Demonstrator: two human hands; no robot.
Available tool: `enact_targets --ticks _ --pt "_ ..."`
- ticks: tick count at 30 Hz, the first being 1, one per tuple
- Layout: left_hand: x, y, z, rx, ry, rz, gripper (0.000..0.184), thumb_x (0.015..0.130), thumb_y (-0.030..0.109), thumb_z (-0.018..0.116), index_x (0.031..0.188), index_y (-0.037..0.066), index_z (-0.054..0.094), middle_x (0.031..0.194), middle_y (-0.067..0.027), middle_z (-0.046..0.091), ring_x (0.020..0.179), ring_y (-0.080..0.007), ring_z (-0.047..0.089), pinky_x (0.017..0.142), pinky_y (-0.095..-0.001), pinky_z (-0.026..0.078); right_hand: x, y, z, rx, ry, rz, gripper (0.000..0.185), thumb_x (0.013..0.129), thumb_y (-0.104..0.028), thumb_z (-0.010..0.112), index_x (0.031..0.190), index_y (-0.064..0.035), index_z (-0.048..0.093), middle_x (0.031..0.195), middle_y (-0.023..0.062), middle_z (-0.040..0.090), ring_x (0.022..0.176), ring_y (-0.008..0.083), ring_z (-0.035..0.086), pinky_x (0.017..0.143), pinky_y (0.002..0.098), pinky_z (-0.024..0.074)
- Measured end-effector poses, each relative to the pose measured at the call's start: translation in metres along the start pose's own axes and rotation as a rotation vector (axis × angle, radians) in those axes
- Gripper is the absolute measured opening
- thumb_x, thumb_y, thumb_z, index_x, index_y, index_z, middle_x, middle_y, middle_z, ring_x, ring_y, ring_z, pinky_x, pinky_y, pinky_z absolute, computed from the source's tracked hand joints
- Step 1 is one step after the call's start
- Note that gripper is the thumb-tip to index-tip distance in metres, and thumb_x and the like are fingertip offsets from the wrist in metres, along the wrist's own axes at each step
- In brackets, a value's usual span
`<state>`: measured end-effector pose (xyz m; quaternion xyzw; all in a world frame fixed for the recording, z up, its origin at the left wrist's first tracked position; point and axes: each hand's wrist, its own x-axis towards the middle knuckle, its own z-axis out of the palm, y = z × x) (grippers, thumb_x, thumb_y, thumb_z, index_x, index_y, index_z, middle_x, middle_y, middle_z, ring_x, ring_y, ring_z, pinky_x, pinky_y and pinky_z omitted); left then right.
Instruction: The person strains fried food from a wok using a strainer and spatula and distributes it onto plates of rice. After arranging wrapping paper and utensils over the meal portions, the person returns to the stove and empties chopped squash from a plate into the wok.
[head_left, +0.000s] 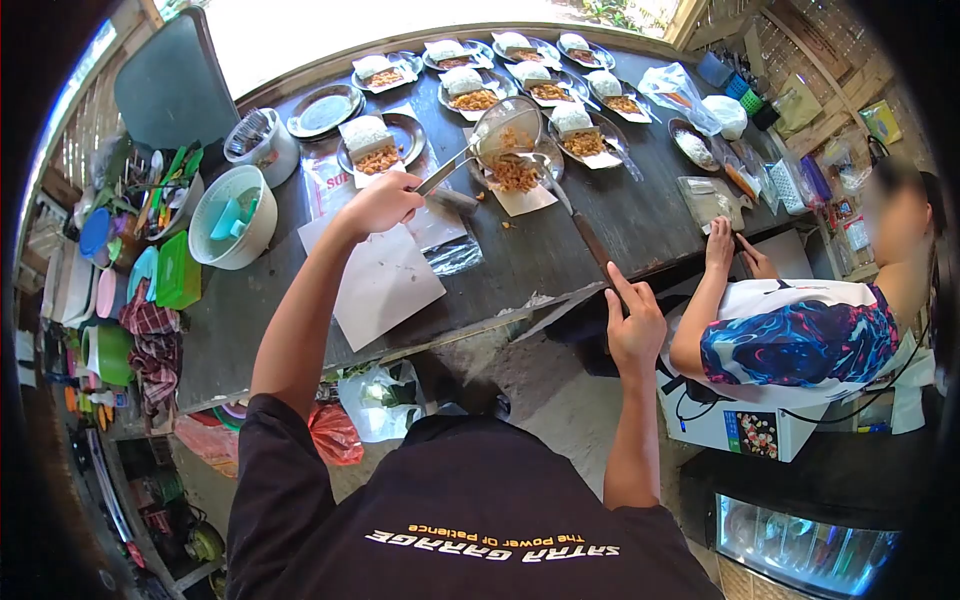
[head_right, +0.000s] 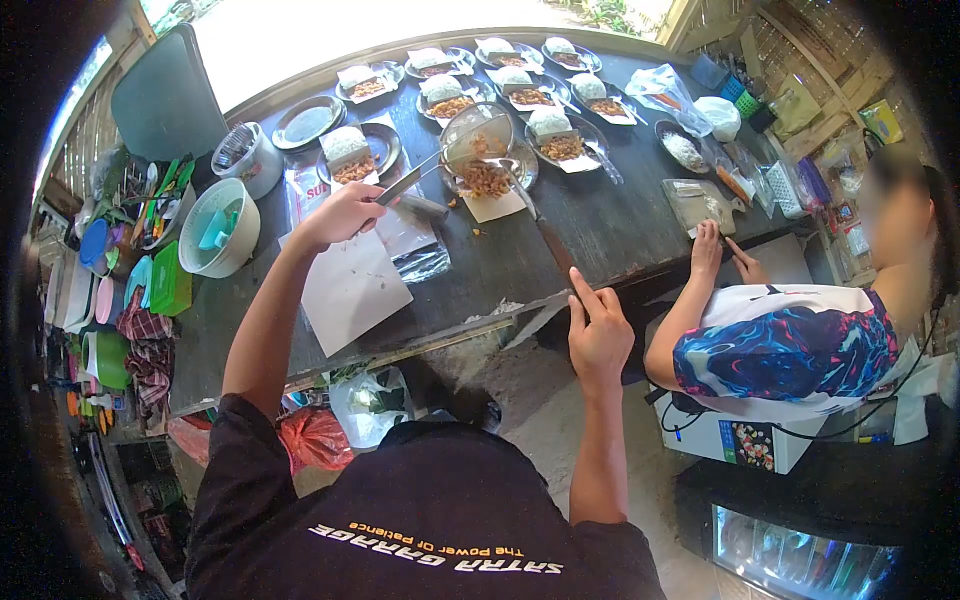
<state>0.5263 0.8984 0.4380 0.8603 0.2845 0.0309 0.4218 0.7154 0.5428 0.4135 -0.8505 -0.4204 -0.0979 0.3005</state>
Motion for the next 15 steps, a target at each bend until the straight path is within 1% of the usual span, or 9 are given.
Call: enact_targets --ticks 6,9,15 --pt "0.0 0.006 -0.003 -0.01 -0.011 0.002 0.029 0.084 0.012 0.056 0.105 -0.002 0.069 0.059 -0.0007 0.048 0.053 -0.0095 0.046 0.05 -0.0295 0.036 0.003 -0.001 -0.001 0.004 0.009 -0.016 0.038 0.09 -0.016 0.065 0.127 -0.0237 0.066 0.08 0.0053 0.054 0.068 0.0235 0.058 0.064 0.0356 0.0477" --pt "-0.012 0.018 -0.007 -0.06 0.005 -0.026 0.027 0.083 0.012 0.056 0.103 -0.001 0.069 0.059 -0.0006 0.049 0.052 -0.0095 0.045 0.05 -0.0295 0.036 0.001 0.0 -0.001 0.015 -0.02 0.021 0.037 0.091 -0.017 0.065 0.128 -0.0234 0.065 0.08 0.0061 0.054 0.069 0.0245 0.058 0.065 0.0363 0.048" --pt "-0.009 0.012 -0.009 -0.012 -0.01 -0.038 0.027 0.083 0.012 0.055 0.103 0.0 0.069 0.057 -0.0002 0.048 0.05 -0.0097 0.045 0.049 -0.0298 0.036 0.02 -0.006 0.013 0.037 0.066 0.0 0.039 0.091 -0.018 0.065 0.129 -0.0232 0.064 0.081 0.0071 0.054 0.07 0.0254 0.059 0.065 0.0369 0.0482"
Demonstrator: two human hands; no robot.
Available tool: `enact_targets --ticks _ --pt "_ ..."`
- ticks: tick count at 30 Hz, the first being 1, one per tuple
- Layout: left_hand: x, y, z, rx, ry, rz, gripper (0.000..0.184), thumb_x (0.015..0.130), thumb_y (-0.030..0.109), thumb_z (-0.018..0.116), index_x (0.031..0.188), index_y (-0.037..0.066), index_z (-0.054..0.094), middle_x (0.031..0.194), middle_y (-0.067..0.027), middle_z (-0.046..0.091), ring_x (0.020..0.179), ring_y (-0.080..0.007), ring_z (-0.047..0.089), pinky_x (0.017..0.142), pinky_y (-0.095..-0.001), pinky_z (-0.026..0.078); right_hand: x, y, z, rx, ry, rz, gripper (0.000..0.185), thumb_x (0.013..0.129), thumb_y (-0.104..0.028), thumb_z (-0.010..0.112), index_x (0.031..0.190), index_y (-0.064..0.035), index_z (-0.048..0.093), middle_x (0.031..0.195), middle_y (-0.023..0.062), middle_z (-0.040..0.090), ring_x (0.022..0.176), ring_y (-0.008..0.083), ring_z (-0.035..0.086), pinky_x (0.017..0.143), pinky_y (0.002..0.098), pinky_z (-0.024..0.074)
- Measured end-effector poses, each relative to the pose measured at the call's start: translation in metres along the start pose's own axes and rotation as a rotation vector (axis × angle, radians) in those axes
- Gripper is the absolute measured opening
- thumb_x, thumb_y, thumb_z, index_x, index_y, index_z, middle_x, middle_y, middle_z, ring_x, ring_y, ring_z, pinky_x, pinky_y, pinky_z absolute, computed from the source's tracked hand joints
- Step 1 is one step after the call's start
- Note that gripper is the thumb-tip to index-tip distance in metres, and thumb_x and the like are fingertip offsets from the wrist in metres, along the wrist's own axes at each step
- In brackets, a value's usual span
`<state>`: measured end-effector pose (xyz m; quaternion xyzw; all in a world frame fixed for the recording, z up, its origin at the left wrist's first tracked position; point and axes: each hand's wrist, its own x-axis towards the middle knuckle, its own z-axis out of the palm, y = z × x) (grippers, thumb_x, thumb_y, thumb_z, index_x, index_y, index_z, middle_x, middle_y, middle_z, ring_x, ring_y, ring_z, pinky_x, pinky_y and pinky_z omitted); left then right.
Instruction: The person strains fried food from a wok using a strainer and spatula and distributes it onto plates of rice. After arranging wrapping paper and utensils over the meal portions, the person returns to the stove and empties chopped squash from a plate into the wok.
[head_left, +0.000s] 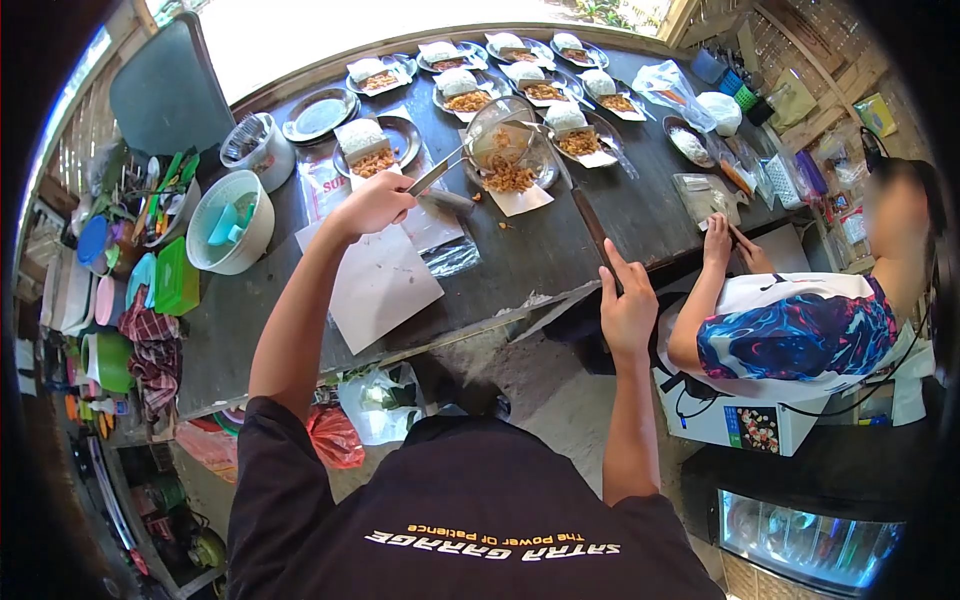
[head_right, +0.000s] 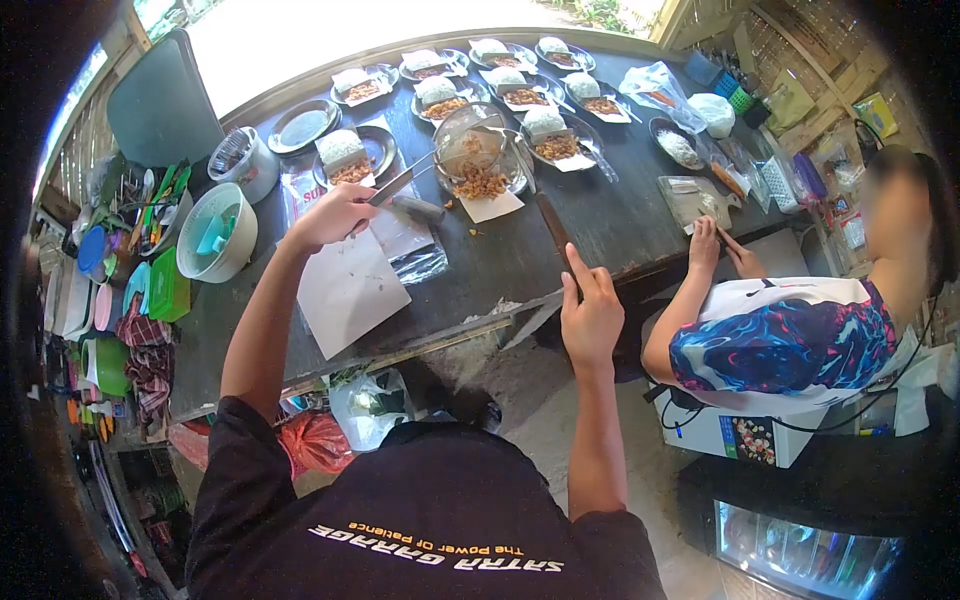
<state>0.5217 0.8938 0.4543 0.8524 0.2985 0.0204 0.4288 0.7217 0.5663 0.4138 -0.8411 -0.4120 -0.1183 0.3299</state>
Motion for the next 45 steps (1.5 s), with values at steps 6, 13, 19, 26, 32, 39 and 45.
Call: enact_targets --ticks 6,13,19,26,32,39,45 --pt "-0.002 -0.001 0.002 0.029 0.0 0.027 0.033 0.082 0.012 0.055 0.11 0.0 0.067 0.057 -0.0006 0.048 0.05 -0.0097 0.044 0.049 -0.0297 0.036 -0.009 0.003 0.001 -0.008 -0.071 0.025 0.039 0.091 -0.018 0.064 0.13 -0.0233 0.063 0.082 0.0073 0.054 0.071 0.0262 0.06 0.066 0.0378 0.0484" --pt "-0.002 0.002 0.001 0.023 0.004 0.034 0.029 0.082 0.011 0.055 0.105 0.0 0.068 0.057 -0.001 0.047 0.05 -0.0104 0.044 0.049 -0.0303 0.035 -0.001 0.002 0.0 -0.045 -0.041 0.022 0.04 0.091 -0.018 0.065 0.13 -0.0236 0.063 0.083 0.0071 0.054 0.071 0.0262 0.059 0.066 0.0375 0.0483" --pt "-0.004 0.001 0.002 0.057 0.04 0.085 0.019 0.083 0.011 0.055 0.093 -0.002 0.066 0.057 -0.0017 0.047 0.051 -0.0116 0.045 0.05 -0.0313 0.036 -0.009 0.006 -0.005 -0.01 -0.053 0.006 0.04 0.091 -0.018 0.065 0.131 -0.0239 0.063 0.083 0.0072 0.053 0.07 0.0265 0.058 0.065 0.0376 0.0481" --pt "-0.003 0.0 0.0 0.065 0.04 0.085 0.03 0.084 0.012 0.054 0.107 -0.001 0.069 0.057 -0.002 0.048 0.052 -0.0115 0.045 0.05 -0.0309 0.036 -0.009 0.005 -0.005 -0.014 -0.085 -0.001 0.04 0.091 -0.016 0.065 0.13 -0.0236 0.064 0.082 0.0073 0.053 0.07 0.0256 0.058 0.065 0.0373 0.0478" --pt "-0.007 0.002 0.001 0.051 0.015 0.036 0.03 0.084 0.013 0.053 0.106 -0.001 0.068 0.058 -0.0029 0.048 0.052 -0.012 0.045 0.051 -0.0311 0.037 -0.01 0.003 -0.004 0.005 -0.067 -0.008 0.04 0.09 -0.016 0.066 0.129 -0.0237 0.064 0.081 0.0062 0.054 0.068 0.0249 0.058 0.064 0.0369 0.0479" --pt "-0.001 -0.004 0.003 0.04 0.068 0.077 0.016 0.085 0.012 0.055 0.085 -0.003 0.062 0.058 -0.0029 0.049 0.052 -0.0126 0.046 0.051 -0.0317 0.037 -0.016 0.006 -0.009 -0.029 -0.088 -0.027 0.038 0.089 -0.016 0.066 0.127 -0.0238 0.066 0.081 0.0048 0.054 0.065 0.0228 0.058 0.062 0.0351 0.0478" --pt "-0.009 0.014 0.002 0.006 0.058 0.051 0.017 0.085 0.012 0.057 0.076 -0.002 0.056 0.058 -0.0028 0.049 0.052 -0.0126 0.046 0.051 -0.0319 0.036 -0.013 0.004 -0.011 -0.099 -0.062 -0.088 0.039 0.088 -0.015 0.067 0.127 -0.0246 0.066 0.081 0.0034 0.054 0.064 0.0205 0.058 0.059 0.0336 0.0473"
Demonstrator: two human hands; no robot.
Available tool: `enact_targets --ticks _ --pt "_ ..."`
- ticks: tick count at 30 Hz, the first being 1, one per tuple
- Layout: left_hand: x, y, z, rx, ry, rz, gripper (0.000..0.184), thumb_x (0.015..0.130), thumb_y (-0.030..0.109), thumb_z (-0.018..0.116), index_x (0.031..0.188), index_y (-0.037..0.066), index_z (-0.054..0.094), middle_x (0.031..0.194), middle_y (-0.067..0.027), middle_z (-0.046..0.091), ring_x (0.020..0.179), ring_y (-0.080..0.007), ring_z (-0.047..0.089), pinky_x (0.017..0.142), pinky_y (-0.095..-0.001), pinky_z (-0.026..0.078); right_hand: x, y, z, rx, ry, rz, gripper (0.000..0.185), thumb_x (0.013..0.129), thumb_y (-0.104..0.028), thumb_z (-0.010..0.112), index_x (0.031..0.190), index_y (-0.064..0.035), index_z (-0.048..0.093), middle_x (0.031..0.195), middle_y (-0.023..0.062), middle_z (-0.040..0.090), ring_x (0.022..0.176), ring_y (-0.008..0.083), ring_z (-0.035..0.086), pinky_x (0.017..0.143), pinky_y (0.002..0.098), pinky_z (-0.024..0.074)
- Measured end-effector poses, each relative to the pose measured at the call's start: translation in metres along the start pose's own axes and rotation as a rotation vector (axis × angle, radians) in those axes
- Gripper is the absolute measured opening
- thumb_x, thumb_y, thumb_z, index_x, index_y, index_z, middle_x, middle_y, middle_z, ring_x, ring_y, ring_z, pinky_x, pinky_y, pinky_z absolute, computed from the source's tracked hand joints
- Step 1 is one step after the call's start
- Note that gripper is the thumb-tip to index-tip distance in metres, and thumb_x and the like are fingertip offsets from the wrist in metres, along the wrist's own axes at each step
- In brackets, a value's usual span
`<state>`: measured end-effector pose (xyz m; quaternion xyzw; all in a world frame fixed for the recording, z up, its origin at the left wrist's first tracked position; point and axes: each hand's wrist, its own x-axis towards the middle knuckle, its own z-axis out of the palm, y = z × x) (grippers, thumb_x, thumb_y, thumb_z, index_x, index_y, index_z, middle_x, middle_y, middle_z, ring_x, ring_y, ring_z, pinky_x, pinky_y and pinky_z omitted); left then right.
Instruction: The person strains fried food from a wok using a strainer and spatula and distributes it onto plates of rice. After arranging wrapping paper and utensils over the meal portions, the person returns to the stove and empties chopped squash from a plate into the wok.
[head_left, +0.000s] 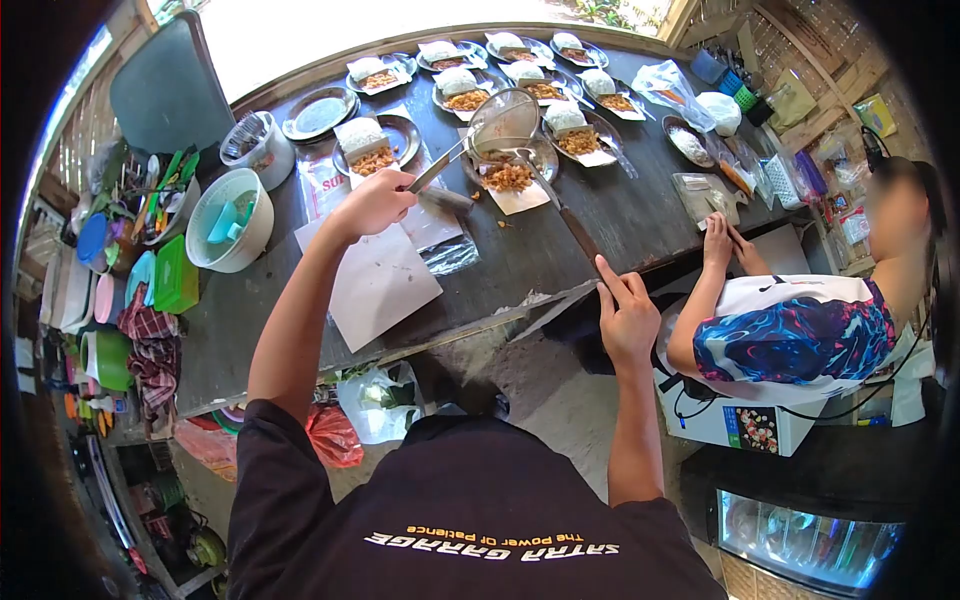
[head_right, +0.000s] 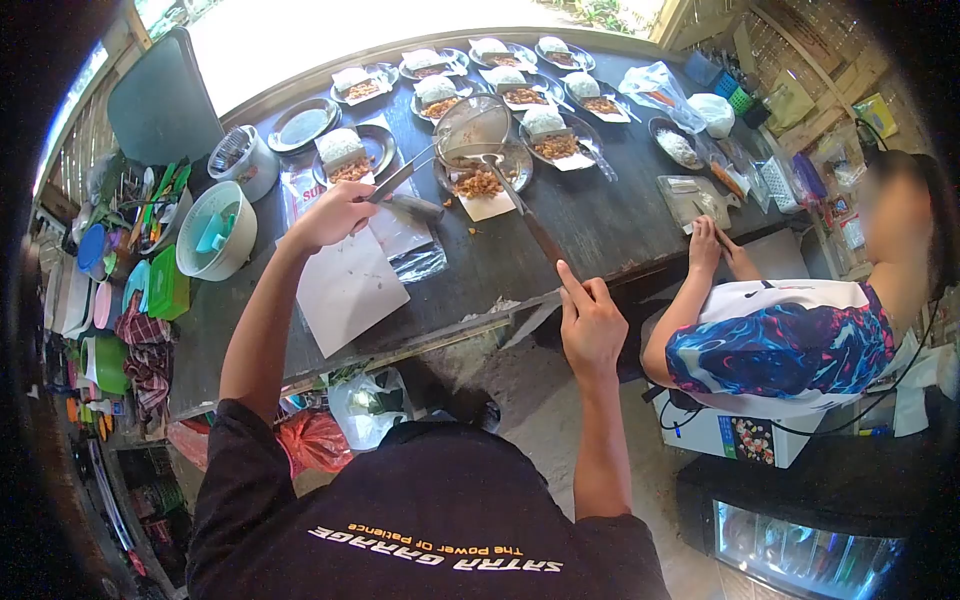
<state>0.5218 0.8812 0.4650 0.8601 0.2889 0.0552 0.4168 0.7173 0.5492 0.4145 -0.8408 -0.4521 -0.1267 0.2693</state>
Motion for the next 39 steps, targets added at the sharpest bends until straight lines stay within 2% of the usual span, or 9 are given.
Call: enact_targets --ticks 9,18,21,24,30,32,33,36,39 --pt "0.0 0.003 0.004 0.031 0.04 0.014 0.017 0.084 0.012 0.057 0.073 -0.001 0.055 0.057 -0.0024 0.048 0.05 -0.0123 0.045 0.05 -0.0319 0.035 0.001 -0.002 -0.009 -0.089 -0.019 -0.018 0.039 0.088 -0.015 0.067 0.126 -0.024 0.067 0.08 0.0033 0.054 0.065 0.0204 0.059 0.059 0.0336 0.0473" --pt "0.001 -0.002 0.004 -0.091 0.029 0.018 0.018 0.085 0.012 0.057 0.072 0.0 0.055 0.056 -0.0006 0.047 0.048 -0.0101 0.044 0.047 -0.0299 0.034 0.01 0.018 0.009 0.291 -0.014 0.118 0.038 0.091 -0.013 0.065 0.129 -0.0177 0.064 0.08 0.0136 0.057 0.072 0.0291 0.058 0.071 0.0375 0.0474" --pt "0.004 -0.012 0.004 -0.054 0.011 0.007 0.02 0.087 0.012 0.057 0.07 0.001 0.053 0.056 0.0002 0.047 0.047 -0.009 0.043 0.046 -0.0288 0.034 0.009 0.016 0.005 0.436 -0.124 0.253 0.035 0.093 -0.011 0.062 0.128 -0.0087 0.063 0.117 0.0175 0.067 0.105 0.0299 0.065 0.095 0.0341 0.0461" --pt "0.002 -0.016 0.003 -0.128 -0.03 -0.036 0.015 0.088 0.012 0.056 0.08 0.0 0.061 0.056 0.0011 0.047 0.046 -0.0084 0.043 0.045 -0.0283 0.034 0.01 0.019 0.009 0.484 -0.107 0.27 0.034 0.094 -0.011 0.061 0.128 -0.005 0.062 0.127 0.015 0.064 0.115 0.0237 0.062 0.1 0.0312 0.0437" --pt "0.011 -0.03 0.006 -0.059 -0.035 -0.044 0.028 0.088 0.014 0.056 0.11 0.001 0.067 0.057 0.0022 0.047 0.046 -0.0079 0.042 0.045 -0.028 0.034 0.006 0.025 0.015 0.614 -0.19 0.354 0.034 0.094 -0.01 0.062 0.128 -0.0041 0.062 0.126 0.0141 0.065 0.113 0.0187 0.062 0.1 0.0292 0.0433" --pt "0.01 -0.032 0.01 -0.113 0.005 -0.054 0.014 0.086 0.013 0.056 0.088 0.0 0.062 0.055 0.0001 0.047 0.046 -0.0099 0.041 0.045 -0.0306 0.033 0.008 0.028 0.015 0.588 -0.119 0.28 0.034 0.093 -0.011 0.063 0.126 -0.0049 0.063 0.124 0.0168 0.065 0.114 0.0237 0.063 0.098 0.0317 0.0452" --pt "0.009 -0.03 0.011 -0.139 0.024 -0.058 0.014 0.085 0.012 0.056 0.078 0.0 0.059 0.055 -0.0009 0.046 0.046 -0.0109 0.041 0.045 -0.0319 0.032 0.008 0.029 0.015 0.575 -0.083 0.243 0.033 0.093 -0.011 0.063 0.126 -0.0053 0.064 0.123 0.0182 0.065 0.114 0.0262 0.064 0.096 0.033 0.0461" --pt "0.004 -0.02 0.005 -0.099 -0.017 -0.035 0.026 0.088 0.015 0.056 0.107 0.001 0.068 0.057 0.0018 0.047 0.048 -0.0078 0.042 0.046 -0.0277 0.034 0.01 0.031 0.013 0.557 -0.1 0.253 0.033 0.092 -0.012 0.063 0.125 -0.0071 0.065 0.122 0.0187 0.066 0.112 0.0276 0.064 0.095 0.0323 0.0467" --pt "0.01 -0.026 0.006 -0.017 -0.007 0.007 0.021 0.088 0.014 0.056 0.1 0.001 0.068 0.057 0.0021 0.047 0.05 -0.0079 0.043 0.047 -0.0278 0.034 0.009 0.027 0.006 0.454 -0.087 0.137 0.035 0.091 -0.012 0.064 0.125 -0.012 0.065 0.107 0.0182 0.069 0.098 0.0313 0.067 0.086 0.0334 0.0494"
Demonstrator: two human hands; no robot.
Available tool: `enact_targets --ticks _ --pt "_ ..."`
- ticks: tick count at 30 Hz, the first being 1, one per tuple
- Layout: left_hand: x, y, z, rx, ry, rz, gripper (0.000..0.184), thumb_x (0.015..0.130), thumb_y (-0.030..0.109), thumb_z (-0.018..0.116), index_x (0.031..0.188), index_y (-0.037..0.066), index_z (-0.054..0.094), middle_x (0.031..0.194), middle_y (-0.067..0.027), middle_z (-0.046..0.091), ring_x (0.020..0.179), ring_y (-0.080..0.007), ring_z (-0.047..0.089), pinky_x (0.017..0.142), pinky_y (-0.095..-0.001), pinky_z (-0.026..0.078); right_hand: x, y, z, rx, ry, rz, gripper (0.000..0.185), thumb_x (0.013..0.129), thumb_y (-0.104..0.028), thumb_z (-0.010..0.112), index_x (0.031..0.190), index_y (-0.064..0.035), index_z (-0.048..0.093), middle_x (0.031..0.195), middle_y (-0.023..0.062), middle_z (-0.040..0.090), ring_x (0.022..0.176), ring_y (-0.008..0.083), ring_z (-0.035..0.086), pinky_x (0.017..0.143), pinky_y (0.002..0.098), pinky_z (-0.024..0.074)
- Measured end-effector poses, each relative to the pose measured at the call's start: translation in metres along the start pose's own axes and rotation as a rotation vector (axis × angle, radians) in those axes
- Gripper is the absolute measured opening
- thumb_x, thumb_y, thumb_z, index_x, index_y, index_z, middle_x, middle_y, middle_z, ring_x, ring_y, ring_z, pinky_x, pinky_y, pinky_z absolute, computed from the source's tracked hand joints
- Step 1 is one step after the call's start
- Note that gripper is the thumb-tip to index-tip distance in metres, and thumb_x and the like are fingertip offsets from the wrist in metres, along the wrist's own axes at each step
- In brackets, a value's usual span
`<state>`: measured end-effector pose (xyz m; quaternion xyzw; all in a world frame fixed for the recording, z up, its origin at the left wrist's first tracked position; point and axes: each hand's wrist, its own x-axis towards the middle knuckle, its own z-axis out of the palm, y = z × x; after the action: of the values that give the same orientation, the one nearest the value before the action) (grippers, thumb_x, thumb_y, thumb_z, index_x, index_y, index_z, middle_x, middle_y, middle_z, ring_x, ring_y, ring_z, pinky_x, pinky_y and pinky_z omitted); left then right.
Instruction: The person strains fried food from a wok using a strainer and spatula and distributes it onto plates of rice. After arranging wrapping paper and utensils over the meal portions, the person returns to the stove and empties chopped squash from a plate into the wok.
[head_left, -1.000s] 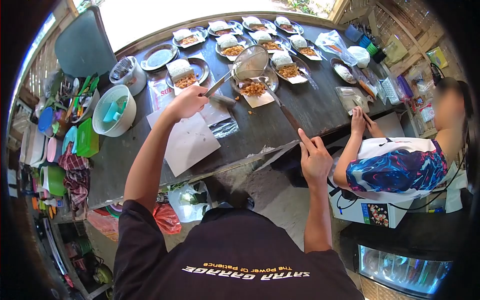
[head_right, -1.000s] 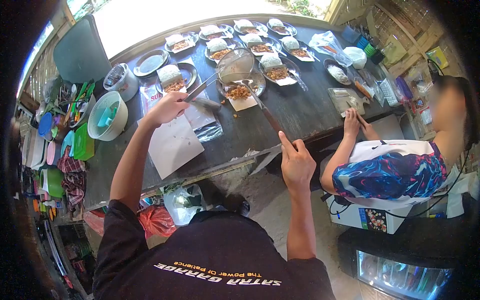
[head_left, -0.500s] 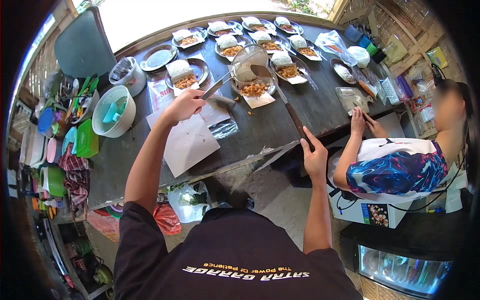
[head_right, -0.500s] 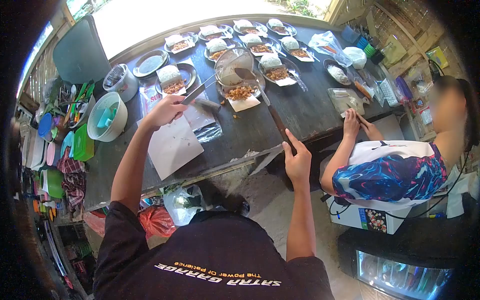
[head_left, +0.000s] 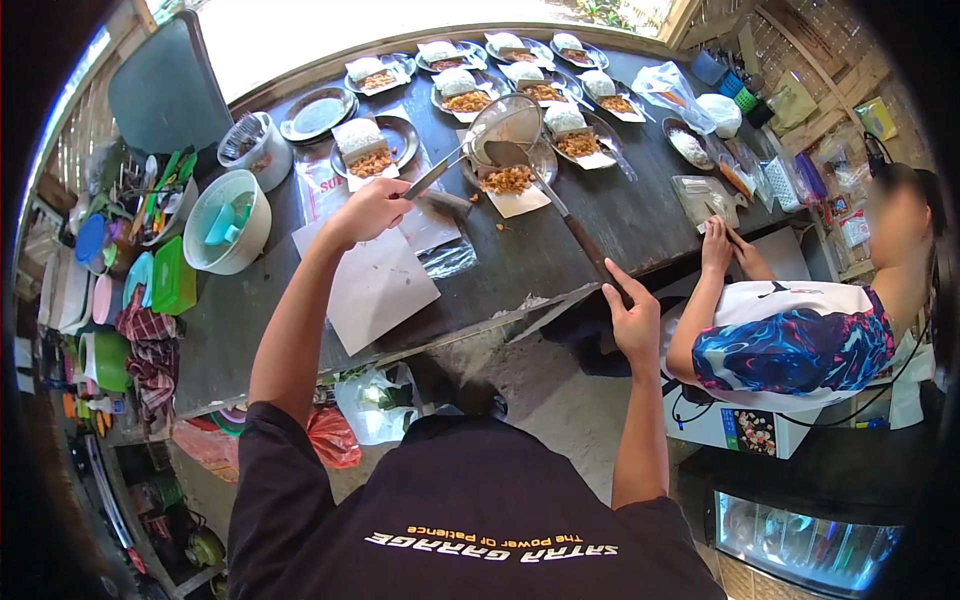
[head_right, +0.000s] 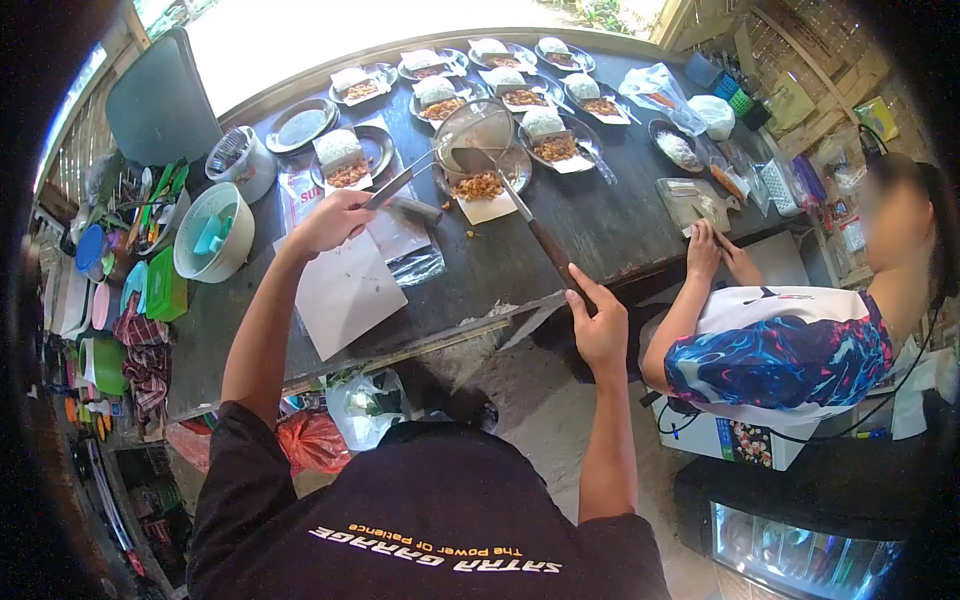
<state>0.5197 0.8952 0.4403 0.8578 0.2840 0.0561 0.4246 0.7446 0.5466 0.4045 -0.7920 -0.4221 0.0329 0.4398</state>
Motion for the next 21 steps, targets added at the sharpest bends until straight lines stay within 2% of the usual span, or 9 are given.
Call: enact_targets --ticks 3,6,7,10,13,19,21 --pt "-0.006 0.012 -0.003 -0.012 0.006 -0.017 0.016 0.088 0.014 0.057 0.091 0.0 0.064 0.058 0.0007 0.047 0.051 -0.0093 0.043 0.048 -0.0289 0.035 0.004 -0.016 -0.013 -0.183 0.007 0.002 0.036 0.09 -0.013 0.065 0.126 -0.018 0.066 0.091 0.016 0.065 0.082 0.0341 0.063 0.075 0.037 0.0486" --pt "-0.002 0.005 -0.011 0.04 -0.001 0.076 0.016 0.087 0.015 0.059 0.086 -0.001 0.06 0.058 -0.0012 0.047 0.052 -0.0107 0.045 0.05 -0.0304 0.036 0.011 -0.025 -0.024 -0.323 0.025 -0.014 0.037 0.089 -0.015 0.066 0.126 -0.0211 0.066 0.083 0.0144 0.06 0.076 0.0341 0.059 0.07 0.0404 0.0466" --pt "-0.001 0.004 -0.014 0.053 -0.016 0.082 0.017 0.087 0.015 0.06 0.087 -0.001 0.06 0.059 -0.0017 0.048 0.053 -0.0113 0.046 0.05 -0.0307 0.037 0.012 -0.025 -0.026 -0.334 0.002 0.013 0.036 0.09 -0.016 0.066 0.125 -0.0215 0.066 0.085 0.0141 0.062 0.078 0.0338 0.06 0.072 0.0408 0.0473" --pt "0.001 0.004 -0.019 0.082 -0.045 0.073 0.019 0.087 0.017 0.061 0.089 -0.001 0.06 0.062 -0.0034 0.05 0.056 -0.0127 0.049 0.053 -0.0314 0.039 0.012 -0.019 -0.024 -0.175 -0.028 0.025 0.036 0.088 -0.009 0.067 0.123 -0.0139 0.067 0.093 0.0165 0.067 0.081 0.0299 0.062 0.079 0.0342 0.0477" --pt "0.002 0.001 -0.015 0.12 -0.035 0.057 0.021 0.088 0.018 0.061 0.092 -0.002 0.061 0.066 -0.0063 0.054 0.06 -0.0146 0.053 0.056 -0.0328 0.042 0.007 -0.002 -0.013 -0.111 0.016 -0.067 0.037 0.089 -0.015 0.066 0.125 -0.0201 0.066 0.083 0.0151 0.061 0.077 0.0342 0.06 0.075 0.0408 0.0471" --pt "0.008 -0.01 -0.022 0.264 -0.031 0.193 0.023 0.087 0.017 0.061 0.098 -0.003 0.061 0.076 -0.0143 0.06 0.069 -0.0223 0.058 0.065 -0.0369 0.045 0.014 -0.024 -0.032 -0.261 -0.046 0.128 0.036 0.088 -0.015 0.067 0.124 -0.0198 0.067 0.096 0.0169 0.067 0.086 0.0339 0.063 0.081 0.0364 0.0486" --pt "0.008 -0.008 -0.026 0.243 -0.047 0.207 0.022 0.087 0.016 0.061 0.099 -0.003 0.061 0.077 -0.0155 0.06 0.071 -0.0244 0.058 0.067 -0.0375 0.045 0.012 -0.012 -0.024 -0.106 -0.027 0.067 0.035 0.089 -0.015 0.067 0.124 -0.0195 0.068 0.098 0.017 0.068 0.087 0.0321 0.065 0.081 0.0356 0.0486"
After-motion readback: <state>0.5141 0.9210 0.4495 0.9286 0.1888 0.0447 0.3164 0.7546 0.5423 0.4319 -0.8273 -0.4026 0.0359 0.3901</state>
